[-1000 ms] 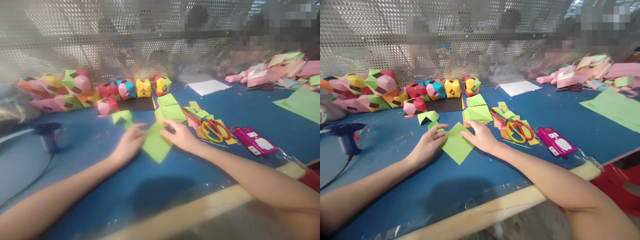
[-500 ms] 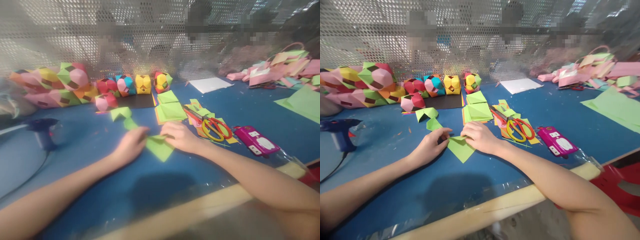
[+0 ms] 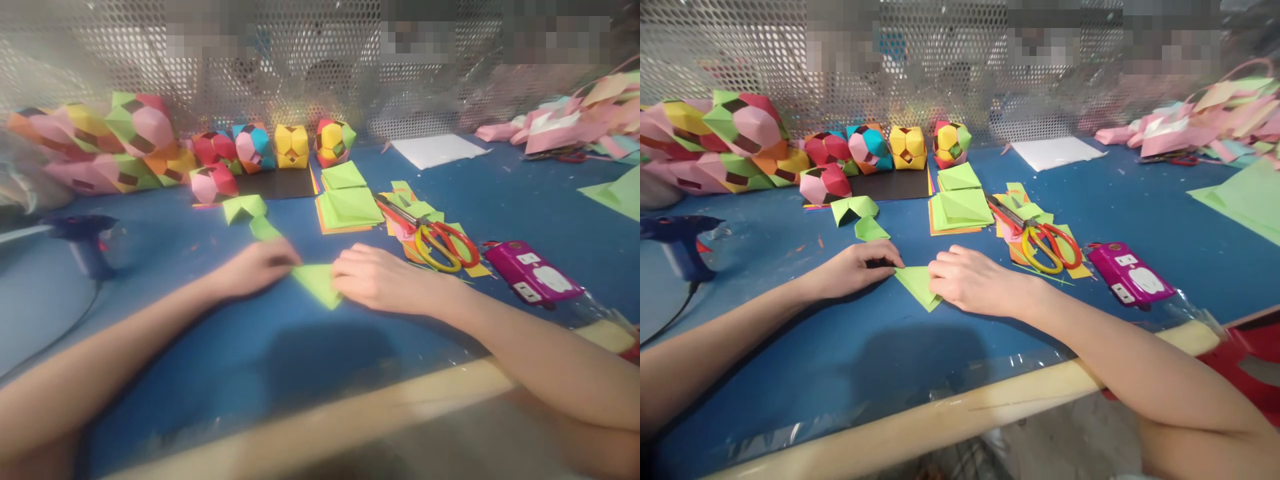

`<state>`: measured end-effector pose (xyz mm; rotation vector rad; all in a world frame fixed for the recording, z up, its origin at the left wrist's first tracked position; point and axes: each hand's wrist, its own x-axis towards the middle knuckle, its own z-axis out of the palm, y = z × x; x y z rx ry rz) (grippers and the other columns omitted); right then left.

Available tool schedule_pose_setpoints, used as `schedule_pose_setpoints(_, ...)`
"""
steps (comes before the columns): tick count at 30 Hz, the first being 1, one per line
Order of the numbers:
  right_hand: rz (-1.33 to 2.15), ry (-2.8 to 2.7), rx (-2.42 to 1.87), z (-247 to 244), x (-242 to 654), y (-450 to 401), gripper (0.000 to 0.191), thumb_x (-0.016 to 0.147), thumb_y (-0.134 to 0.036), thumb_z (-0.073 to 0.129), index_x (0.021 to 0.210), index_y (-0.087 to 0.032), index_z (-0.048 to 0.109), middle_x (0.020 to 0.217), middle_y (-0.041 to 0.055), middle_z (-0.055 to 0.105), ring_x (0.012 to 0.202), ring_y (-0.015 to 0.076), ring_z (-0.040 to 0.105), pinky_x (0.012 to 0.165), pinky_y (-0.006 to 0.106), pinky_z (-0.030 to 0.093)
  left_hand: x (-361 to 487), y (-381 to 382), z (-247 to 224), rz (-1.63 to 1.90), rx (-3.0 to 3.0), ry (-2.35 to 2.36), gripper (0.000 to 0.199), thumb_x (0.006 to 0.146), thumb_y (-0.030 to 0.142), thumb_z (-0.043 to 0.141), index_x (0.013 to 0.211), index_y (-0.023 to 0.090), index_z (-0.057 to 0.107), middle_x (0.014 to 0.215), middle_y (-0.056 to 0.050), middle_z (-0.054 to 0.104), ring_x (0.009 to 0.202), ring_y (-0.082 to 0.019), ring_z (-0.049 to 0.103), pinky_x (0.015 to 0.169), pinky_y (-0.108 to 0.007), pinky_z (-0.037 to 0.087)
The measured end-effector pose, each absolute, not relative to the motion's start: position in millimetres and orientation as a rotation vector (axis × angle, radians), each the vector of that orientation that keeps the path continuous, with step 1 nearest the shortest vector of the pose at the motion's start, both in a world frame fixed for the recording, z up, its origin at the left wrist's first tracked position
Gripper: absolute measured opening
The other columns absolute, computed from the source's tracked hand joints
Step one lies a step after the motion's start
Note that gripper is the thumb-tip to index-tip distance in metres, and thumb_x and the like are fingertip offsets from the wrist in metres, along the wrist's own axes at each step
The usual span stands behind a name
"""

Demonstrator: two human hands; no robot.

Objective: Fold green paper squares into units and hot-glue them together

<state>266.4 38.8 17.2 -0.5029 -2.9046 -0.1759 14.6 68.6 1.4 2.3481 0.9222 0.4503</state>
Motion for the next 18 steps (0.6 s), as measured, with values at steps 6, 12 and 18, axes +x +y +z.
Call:
schedule_pose_setpoints(6,-0.135,-2.981,-0.516,20.1,267.1,35.6,0.027,0.09,-0.01,0.04,0.072,-0.014,0.059,0.079,0.0046,0.059,0.071,0.0151,0.042,0.067,0.029,0.026,12.1,72.8,1.4,0.436,2.318,0.878,0.017,0.086,0.028,0.05,0.086,0.017,0.063,0.092,-0.005,0.063,0.087,-0.014,0.059,0.084,-0.028,0.047)
schedule_pose_setpoints(12,-0.111,-3.012,-0.534,23.6,268.9,33.9,0.029,0.091,-0.009,0.037,0.074,-0.014,0.061,0.081,0.0055,0.06,0.071,0.0149,0.043,0.067,0.029,0.027,11.7,75.0,3.1,0.391,2.304,0.875,0.016,0.085,0.03,0.053,0.085,0.018,0.063,0.091,-0.003,0.063,0.085,-0.013,0.059,0.081,-0.026,0.047)
schedule_pose_setpoints(18,-0.118,-3.015,-0.512,24.5,268.9,33.0,0.032,0.091,-0.008,0.036,0.074,-0.014,0.061,0.077,0.0048,0.059,0.068,0.0144,0.043,0.066,0.029,0.027,12.3,75.7,5.1,0.395,2.283,0.851,0.016,0.084,0.03,0.054,0.084,0.018,0.064,0.089,-0.003,0.063,0.083,-0.012,0.059,0.08,-0.025,0.047)
